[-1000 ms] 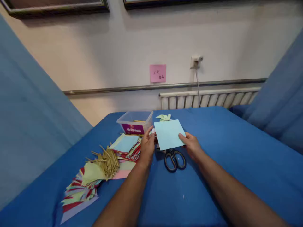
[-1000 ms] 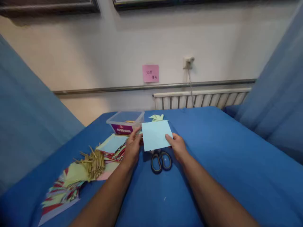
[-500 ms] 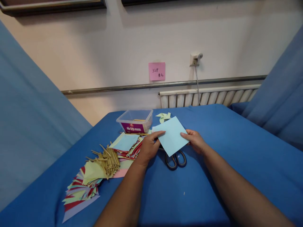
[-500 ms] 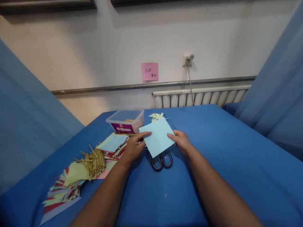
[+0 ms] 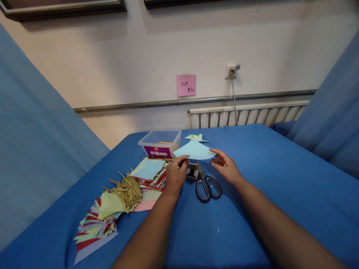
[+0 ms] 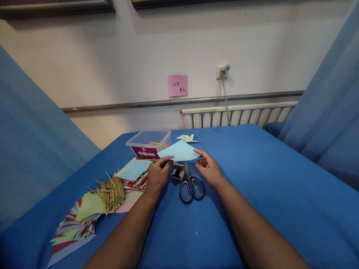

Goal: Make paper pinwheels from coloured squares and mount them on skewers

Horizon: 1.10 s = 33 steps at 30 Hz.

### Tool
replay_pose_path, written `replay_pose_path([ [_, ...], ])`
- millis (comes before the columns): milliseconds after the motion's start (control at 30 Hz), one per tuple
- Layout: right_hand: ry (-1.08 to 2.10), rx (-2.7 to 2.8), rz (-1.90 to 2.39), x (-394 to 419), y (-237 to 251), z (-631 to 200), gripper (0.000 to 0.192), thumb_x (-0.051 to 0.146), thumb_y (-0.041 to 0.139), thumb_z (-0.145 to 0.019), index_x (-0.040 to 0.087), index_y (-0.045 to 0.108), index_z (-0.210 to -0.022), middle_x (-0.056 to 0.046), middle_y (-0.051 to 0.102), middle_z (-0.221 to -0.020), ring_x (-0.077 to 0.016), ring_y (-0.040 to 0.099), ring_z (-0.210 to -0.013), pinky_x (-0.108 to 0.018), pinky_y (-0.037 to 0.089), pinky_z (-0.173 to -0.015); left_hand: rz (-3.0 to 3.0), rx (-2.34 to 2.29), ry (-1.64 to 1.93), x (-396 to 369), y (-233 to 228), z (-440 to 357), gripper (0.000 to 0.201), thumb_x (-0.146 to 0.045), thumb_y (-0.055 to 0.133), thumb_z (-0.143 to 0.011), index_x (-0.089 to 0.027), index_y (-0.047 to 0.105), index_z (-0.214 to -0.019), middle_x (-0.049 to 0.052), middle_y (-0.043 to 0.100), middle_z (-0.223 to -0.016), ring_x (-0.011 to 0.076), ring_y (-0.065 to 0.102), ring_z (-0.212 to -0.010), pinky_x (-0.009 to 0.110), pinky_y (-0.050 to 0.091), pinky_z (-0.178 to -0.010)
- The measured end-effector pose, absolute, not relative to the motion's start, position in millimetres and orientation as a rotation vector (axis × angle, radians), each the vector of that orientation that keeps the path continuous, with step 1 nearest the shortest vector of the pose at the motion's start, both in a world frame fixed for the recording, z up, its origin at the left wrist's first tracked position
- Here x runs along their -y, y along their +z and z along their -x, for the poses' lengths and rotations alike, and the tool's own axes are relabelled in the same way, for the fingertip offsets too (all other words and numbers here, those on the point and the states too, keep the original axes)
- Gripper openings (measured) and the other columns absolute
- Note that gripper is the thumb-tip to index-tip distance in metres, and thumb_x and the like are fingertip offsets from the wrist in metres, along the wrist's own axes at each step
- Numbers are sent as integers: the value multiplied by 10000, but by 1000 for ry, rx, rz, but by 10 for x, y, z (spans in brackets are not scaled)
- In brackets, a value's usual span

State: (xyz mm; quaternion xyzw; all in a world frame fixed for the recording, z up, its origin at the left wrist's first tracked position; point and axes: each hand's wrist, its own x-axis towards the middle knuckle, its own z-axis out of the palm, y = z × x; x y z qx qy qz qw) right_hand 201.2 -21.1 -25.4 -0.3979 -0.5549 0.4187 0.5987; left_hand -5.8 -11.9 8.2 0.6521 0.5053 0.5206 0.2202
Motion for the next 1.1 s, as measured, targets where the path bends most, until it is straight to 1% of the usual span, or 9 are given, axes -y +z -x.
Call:
replay_pose_path([
  [133, 828, 1310, 1034, 199, -272, -2008, 297, 280, 684, -726, 218, 715, -1015, -64, 717, -1048, -221, 666, -921, -362, 515, -844, -1833, -1264, 1321, 178, 89, 7, 276, -253, 614, -793, -208, 731, -1039, 60, 738, -1027, 196, 679, -926, 328, 506, -863],
  [233, 773, 1300, 1065, 207, -221, -2046, 221, 337, 688, -742, 207, 741, -913, -65, 742, -960, -233, 675, -897, -383, 515, -849, -1713, -1216, 1250, 170, 117, 14, 392, -307, 662, -761, -185, 681, -1132, 62, 739, -941, 194, 682, -810, 311, 523, -740],
  [300, 761, 1289, 1053, 214, -189, -2060, 230, 364, 705, -734, 203, 742, -895, -66, 747, -927, -230, 675, -867, -379, 519, -824, -1645, -1190, 1223, 146, 144, 38, 362, -332, 681, -739, -157, 694, -1056, 62, 734, -863, 197, 676, -759, 305, 517, -701],
  [400, 770, 1268, 1040, 219, -168, -2056, 258, 397, 736, -709, 194, 739, -869, -60, 743, -881, -219, 666, -813, -360, 512, -784, -1644, -1183, 1203, 120, 183, 71, 267, -370, 696, -714, -143, 717, -854, 62, 725, -801, 197, 663, -733, 303, 502, -701],
  [500, 768, 1271, 1093, 218, -163, -2056, 281, 451, 731, -713, 180, 728, -786, -33, 707, -746, -193, 622, -696, -319, 482, -682, -1651, -1252, 1215, 125, 204, 82, 259, -396, 703, -699, -149, 724, -773, 40, 708, -729, 184, 632, -683, 289, 482, -661],
  [633, 724, 1278, 1149, 199, -161, -2101, 350, 521, 705, -723, 173, 700, -689, -14, 648, -673, -167, 558, -644, -285, 426, -622, -1565, -1283, 1266, 136, 208, 88, 237, -386, 704, -702, -152, 714, -737, 17, 690, -685, 165, 614, -648, 273, 470, -638],
  [800, 805, 1187, 1164, 142, -203, -2158, 428, 599, 686, -702, 178, 658, -631, -15, 630, -613, -157, 532, -602, -276, 415, -590, -1405, -1206, 1292, 127, 207, 91, 288, -405, 764, -650, -142, 687, -736, 20, 688, -676, 156, 624, -638, 258, 469, -628],
  [967, 711, 1162, 1214, 138, -211, -2166, 403, 580, 713, -682, 185, 642, -650, -1, 618, -618, -152, 521, -597, -280, 409, -603, -1296, -1101, 1210, 148, 218, 70, 349, -461, 765, -660, -134, 676, -744, 57, 707, -710, 157, 639, -642, 276, 491, -653],
  [1100, 645, 1135, 1226, 165, -179, -2142, 390, 562, 716, -690, 188, 617, -641, 7, 600, -605, -146, 505, -585, -279, 403, -600, -1342, -1189, 1295, 134, 194, 78, 309, -406, 783, -633, -137, 641, -685, 37, 681, -661, 154, 625, -631, 272, 481, -645],
])
